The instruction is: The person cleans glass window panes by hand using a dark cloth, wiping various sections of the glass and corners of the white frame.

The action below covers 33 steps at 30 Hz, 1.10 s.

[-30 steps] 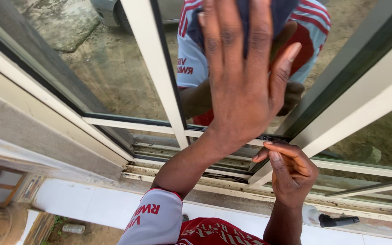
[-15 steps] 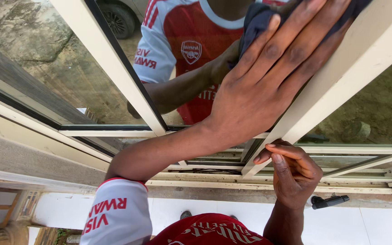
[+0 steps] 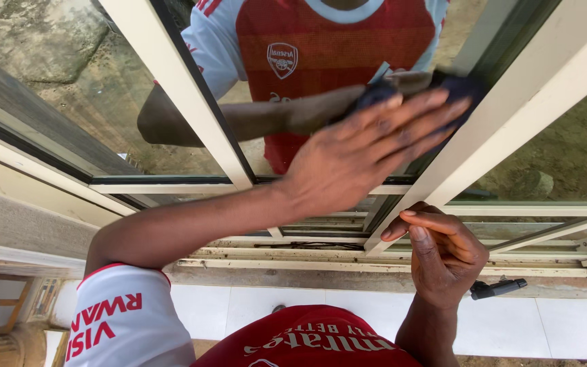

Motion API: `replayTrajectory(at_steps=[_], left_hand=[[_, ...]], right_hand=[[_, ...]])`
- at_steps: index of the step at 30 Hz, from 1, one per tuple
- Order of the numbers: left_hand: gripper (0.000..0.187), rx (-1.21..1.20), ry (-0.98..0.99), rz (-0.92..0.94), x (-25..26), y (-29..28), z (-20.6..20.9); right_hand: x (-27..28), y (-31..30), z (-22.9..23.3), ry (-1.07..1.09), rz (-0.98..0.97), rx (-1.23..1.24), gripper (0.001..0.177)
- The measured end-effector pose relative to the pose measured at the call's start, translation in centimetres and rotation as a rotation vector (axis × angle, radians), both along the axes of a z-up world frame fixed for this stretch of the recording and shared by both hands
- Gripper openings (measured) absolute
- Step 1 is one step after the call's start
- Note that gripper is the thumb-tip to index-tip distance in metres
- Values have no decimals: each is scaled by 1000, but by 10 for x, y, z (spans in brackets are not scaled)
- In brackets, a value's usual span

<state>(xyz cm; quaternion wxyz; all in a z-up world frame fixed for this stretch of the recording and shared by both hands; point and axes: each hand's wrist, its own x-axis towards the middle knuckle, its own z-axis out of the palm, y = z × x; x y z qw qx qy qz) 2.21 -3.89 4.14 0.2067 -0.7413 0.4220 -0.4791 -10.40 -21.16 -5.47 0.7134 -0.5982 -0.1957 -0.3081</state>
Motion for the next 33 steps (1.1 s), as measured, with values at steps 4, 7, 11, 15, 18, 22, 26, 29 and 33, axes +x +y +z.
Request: replayTrajectory(at_steps=[4, 7, 11, 15, 18, 22, 26, 29, 33], left_hand=[[66, -135, 368, -51, 2, 10, 80], [55, -159, 718, -32, 4, 14, 103], [66, -40, 204, -81, 10, 26, 45], [59, 98, 116, -81, -3, 31, -33], [58, 89, 237, -102, -6, 44, -37], [76, 31, -4, -19, 10, 55, 26], [75, -155, 395, 5, 6, 73, 78], [54, -237, 542, -65, 9, 67, 58], [63, -27, 133, -75, 2, 68, -17]], right_hand=[[5, 2, -2, 5, 42, 34, 15], [8, 5, -2, -1, 66, 7, 15], [9, 9, 0, 11, 67, 18, 15], [6, 8, 2, 17, 55, 18, 16], [5, 7, 3, -18, 54, -9, 13], [11, 9, 2, -44, 59, -1, 15], [13, 14, 2, 2, 71, -10, 16], [19, 19, 4, 9, 90, -33, 16], [19, 21, 5, 4, 101, -28, 12]])
